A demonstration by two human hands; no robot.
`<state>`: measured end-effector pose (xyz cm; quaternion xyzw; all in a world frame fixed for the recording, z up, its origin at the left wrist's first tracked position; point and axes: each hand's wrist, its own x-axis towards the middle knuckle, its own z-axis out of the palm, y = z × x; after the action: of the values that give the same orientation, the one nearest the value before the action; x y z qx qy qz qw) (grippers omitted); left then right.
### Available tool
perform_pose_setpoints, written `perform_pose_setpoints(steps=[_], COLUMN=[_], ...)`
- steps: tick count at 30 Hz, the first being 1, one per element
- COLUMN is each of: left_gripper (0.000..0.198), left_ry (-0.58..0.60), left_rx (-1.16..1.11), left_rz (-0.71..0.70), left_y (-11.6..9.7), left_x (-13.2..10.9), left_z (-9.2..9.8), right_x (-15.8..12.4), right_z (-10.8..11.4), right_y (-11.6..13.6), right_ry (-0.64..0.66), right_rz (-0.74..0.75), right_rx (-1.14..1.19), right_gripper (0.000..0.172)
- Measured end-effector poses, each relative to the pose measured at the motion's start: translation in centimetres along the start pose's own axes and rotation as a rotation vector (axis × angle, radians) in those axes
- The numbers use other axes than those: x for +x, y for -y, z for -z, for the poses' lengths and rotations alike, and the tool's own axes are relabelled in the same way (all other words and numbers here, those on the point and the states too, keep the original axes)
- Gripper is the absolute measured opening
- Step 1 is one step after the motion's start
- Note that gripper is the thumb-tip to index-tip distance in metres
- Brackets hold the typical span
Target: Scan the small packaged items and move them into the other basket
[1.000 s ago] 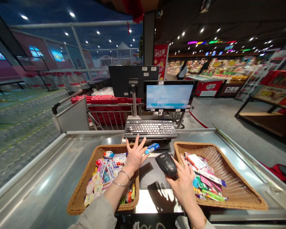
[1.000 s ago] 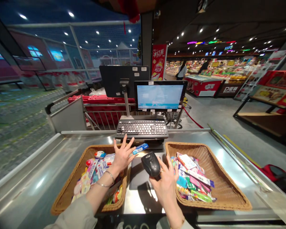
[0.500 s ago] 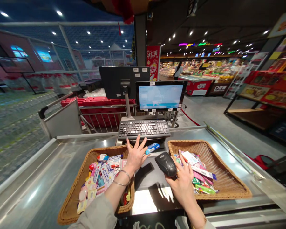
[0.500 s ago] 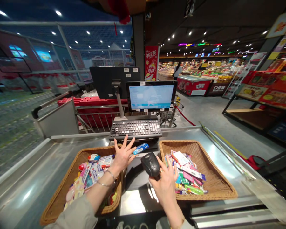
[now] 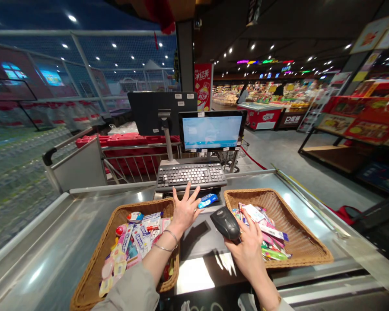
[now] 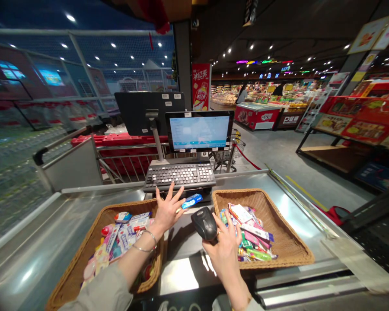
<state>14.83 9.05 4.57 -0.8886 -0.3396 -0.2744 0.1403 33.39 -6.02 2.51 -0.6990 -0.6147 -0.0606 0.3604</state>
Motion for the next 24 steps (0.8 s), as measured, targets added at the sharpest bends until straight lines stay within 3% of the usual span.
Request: perform_pose_setpoints(steps=[24], left_gripper=[0.026], left_ry=[-0.031], left_rx=[-0.013], left_rz=[-0.058], left_y=[-2.1], left_x=[3.0], left_z=[-0.3], right_x=[0.0], right_z=[1.2], right_y=[-2.2], right_ry=[-0.120], right_rz=[-0.025], right_rx=[-0.038], right_gripper=[0.039])
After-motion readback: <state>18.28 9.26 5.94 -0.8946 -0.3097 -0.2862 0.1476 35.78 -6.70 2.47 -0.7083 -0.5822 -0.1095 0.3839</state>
